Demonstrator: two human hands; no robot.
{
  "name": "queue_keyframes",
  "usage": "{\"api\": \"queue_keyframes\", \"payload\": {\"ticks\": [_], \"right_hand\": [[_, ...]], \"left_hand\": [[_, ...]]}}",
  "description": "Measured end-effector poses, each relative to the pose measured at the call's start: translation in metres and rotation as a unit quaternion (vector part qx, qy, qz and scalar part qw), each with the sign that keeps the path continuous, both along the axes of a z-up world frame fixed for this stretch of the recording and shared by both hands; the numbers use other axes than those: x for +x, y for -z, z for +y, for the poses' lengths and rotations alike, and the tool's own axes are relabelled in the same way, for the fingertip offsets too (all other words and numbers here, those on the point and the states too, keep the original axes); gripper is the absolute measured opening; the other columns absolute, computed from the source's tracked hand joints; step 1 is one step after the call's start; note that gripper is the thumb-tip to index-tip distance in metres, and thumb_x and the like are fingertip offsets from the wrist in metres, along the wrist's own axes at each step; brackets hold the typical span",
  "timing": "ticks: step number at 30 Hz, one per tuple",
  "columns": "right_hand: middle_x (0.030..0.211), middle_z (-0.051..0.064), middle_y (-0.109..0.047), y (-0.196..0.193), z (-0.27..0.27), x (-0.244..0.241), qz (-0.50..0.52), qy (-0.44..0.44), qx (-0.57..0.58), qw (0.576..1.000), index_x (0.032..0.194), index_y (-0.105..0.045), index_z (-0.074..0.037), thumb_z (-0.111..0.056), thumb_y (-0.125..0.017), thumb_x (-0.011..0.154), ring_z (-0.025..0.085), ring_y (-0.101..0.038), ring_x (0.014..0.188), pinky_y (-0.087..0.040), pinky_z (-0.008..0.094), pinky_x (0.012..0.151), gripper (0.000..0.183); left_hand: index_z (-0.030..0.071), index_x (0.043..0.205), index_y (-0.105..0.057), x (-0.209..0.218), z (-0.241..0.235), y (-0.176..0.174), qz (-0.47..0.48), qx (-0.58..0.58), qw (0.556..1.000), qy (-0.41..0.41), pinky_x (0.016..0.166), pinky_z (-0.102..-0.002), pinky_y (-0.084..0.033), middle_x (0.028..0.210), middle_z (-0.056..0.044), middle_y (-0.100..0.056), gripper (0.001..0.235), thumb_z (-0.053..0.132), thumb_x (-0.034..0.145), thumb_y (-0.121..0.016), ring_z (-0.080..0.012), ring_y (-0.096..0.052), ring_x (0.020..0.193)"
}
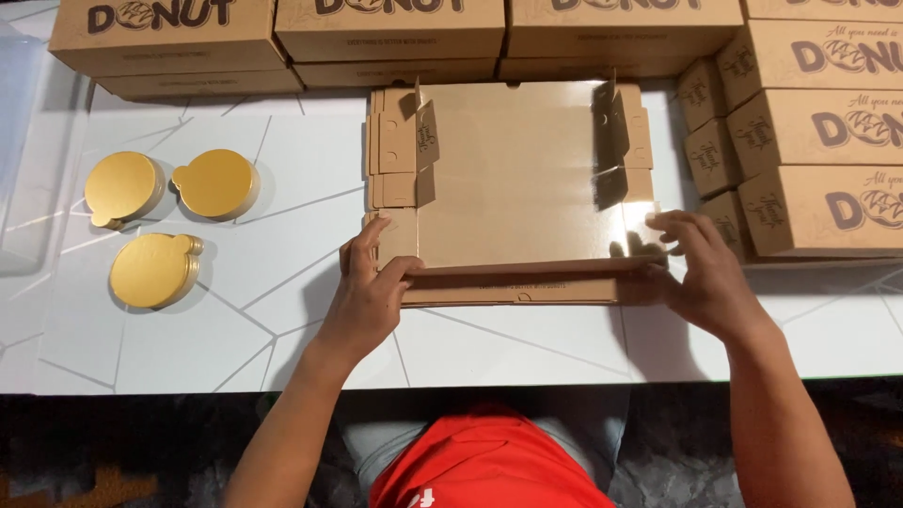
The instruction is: The person assembles a flat cardboard donut box by folding and tucking side flaps, then folding and tucking the top and bottom flaps to form a closed box. The completed box is placed on a stack of similar boxes.
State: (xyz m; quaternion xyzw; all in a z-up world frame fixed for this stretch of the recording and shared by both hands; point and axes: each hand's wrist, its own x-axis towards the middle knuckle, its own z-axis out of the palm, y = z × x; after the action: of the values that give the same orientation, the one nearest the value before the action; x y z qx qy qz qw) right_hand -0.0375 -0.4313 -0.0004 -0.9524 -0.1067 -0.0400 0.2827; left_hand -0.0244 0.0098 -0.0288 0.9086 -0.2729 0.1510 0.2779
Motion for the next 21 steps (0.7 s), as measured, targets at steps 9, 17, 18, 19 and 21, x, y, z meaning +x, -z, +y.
{"api": "queue_keyframes", "payload": {"ticks": [9, 17, 18, 19, 21], "right_hand": [[0.123, 0.021, -0.061, 0.029, -0.006, 0.005, -0.017, 0.049, 0.062, 0.997, 0.131, -0.058, 0.004, 0.02, -0.065, 0.081, 0.03, -0.069, 0.111, -0.061, 0.039, 0.09, 0.053], [0.103, 0.021, -0.073, 0.011, 0.021, -0.01, 0.01, 0.093, 0.048, 0.994, 0.141, -0.05, -0.006, 0.01, -0.069, 0.082, 0.04, -0.071, 0.096, -0.055, 0.053, 0.083, 0.064], [0.106, 0.026, -0.071, 0.0, 0.032, -0.016, -0.003, 0.087, 0.079, 0.993, 0.141, -0.047, -0.006, 0.01, -0.067, 0.08, 0.048, -0.069, 0.106, -0.055, 0.064, 0.097, 0.066], [0.106, 0.026, -0.071, 0.004, 0.029, -0.018, -0.003, 0.087, 0.079, 0.993, 0.141, -0.047, -0.006, 0.01, -0.067, 0.08, 0.048, -0.069, 0.106, -0.055, 0.064, 0.097, 0.066], [0.11, 0.028, -0.071, 0.012, 0.022, -0.022, -0.003, 0.054, 0.081, 0.995, 0.142, -0.038, -0.009, -0.003, -0.075, 0.076, 0.048, -0.068, 0.11, -0.052, 0.063, 0.101, 0.077]], "left_hand": [[0.009, 0.101, -0.071, 0.015, 0.028, -0.019, 0.128, -0.024, 0.984, 0.125, 0.099, -0.041, -0.054, 0.134, -0.011, -0.06, 0.061, -0.028, 0.065, -0.039, -0.0308, -0.057, 0.117], [0.009, 0.129, -0.06, 0.024, 0.011, -0.024, 0.062, -0.04, 0.996, 0.052, 0.1, -0.043, -0.055, 0.128, -0.013, -0.056, 0.048, -0.013, 0.087, -0.054, -0.0327, -0.064, 0.115], [0.015, 0.14, -0.055, 0.023, 0.007, -0.027, 0.095, -0.042, 0.994, 0.021, 0.1, -0.047, -0.056, 0.129, -0.009, -0.054, 0.05, -0.001, 0.093, -0.064, -0.0328, -0.067, 0.113], [0.015, 0.14, -0.055, 0.02, 0.007, -0.026, 0.095, -0.042, 0.994, 0.021, 0.1, -0.047, -0.056, 0.129, -0.009, -0.054, 0.05, -0.001, 0.093, -0.064, -0.0328, -0.067, 0.113], [0.01, 0.147, -0.047, 0.015, 0.006, -0.022, 0.129, -0.063, 0.989, 0.021, 0.103, -0.049, -0.054, 0.132, -0.012, -0.053, 0.078, -0.016, 0.075, -0.059, -0.0378, -0.065, 0.117]]}}
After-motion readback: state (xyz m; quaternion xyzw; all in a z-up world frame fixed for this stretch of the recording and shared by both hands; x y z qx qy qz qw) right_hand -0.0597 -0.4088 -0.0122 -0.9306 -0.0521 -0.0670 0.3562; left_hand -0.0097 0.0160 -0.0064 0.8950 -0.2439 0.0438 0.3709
